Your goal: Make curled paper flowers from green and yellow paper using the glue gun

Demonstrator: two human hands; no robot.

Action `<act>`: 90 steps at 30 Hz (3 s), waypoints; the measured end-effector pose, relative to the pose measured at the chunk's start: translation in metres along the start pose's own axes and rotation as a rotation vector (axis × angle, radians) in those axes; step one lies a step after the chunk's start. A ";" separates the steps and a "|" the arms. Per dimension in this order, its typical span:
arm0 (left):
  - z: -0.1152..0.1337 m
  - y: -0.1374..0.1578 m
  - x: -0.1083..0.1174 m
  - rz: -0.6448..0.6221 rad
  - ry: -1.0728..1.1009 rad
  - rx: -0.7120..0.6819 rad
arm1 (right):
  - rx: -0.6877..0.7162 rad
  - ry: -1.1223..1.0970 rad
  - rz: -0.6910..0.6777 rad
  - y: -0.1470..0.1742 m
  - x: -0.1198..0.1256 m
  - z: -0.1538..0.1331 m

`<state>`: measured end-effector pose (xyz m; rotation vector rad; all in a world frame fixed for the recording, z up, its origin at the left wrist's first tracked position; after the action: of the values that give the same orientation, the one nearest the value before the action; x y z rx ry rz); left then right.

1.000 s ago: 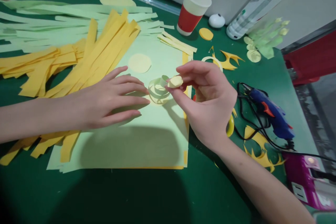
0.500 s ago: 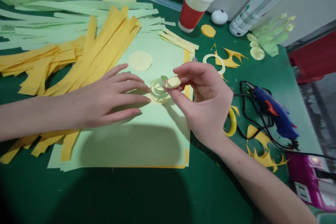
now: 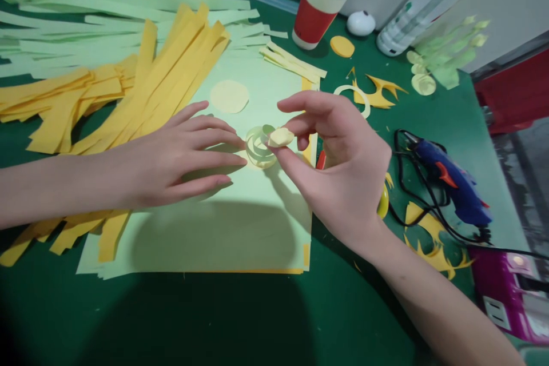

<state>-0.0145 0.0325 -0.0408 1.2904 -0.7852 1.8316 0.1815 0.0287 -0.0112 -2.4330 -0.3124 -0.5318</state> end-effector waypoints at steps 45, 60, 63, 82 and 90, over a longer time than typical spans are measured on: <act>0.002 -0.001 0.003 -0.036 0.032 0.042 | -0.076 0.167 -0.163 -0.002 0.004 0.004; 0.005 0.000 0.007 -0.072 0.030 0.062 | -0.031 0.217 -0.130 -0.003 0.006 0.002; 0.005 0.000 0.007 -0.071 0.027 0.066 | -0.024 0.220 -0.128 -0.003 0.006 0.003; 0.005 -0.001 0.007 -0.074 0.018 0.061 | -0.050 0.283 -0.149 -0.004 0.006 -0.003; 0.005 0.000 0.006 -0.069 0.010 0.065 | -0.029 0.283 -0.146 -0.003 0.006 0.000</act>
<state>-0.0130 0.0297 -0.0332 1.3323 -0.6725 1.8200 0.1854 0.0316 -0.0067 -2.3339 -0.3653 -0.9387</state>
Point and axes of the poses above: each hand's wrist, its own y-axis away from the middle knuckle, its own x-axis out of the back of the hand, z = x × y, the point moved 1 cm from there along -y, towards the middle knuckle, and after that the axes turned 11 degrees about -z, right-handed, at the moved point
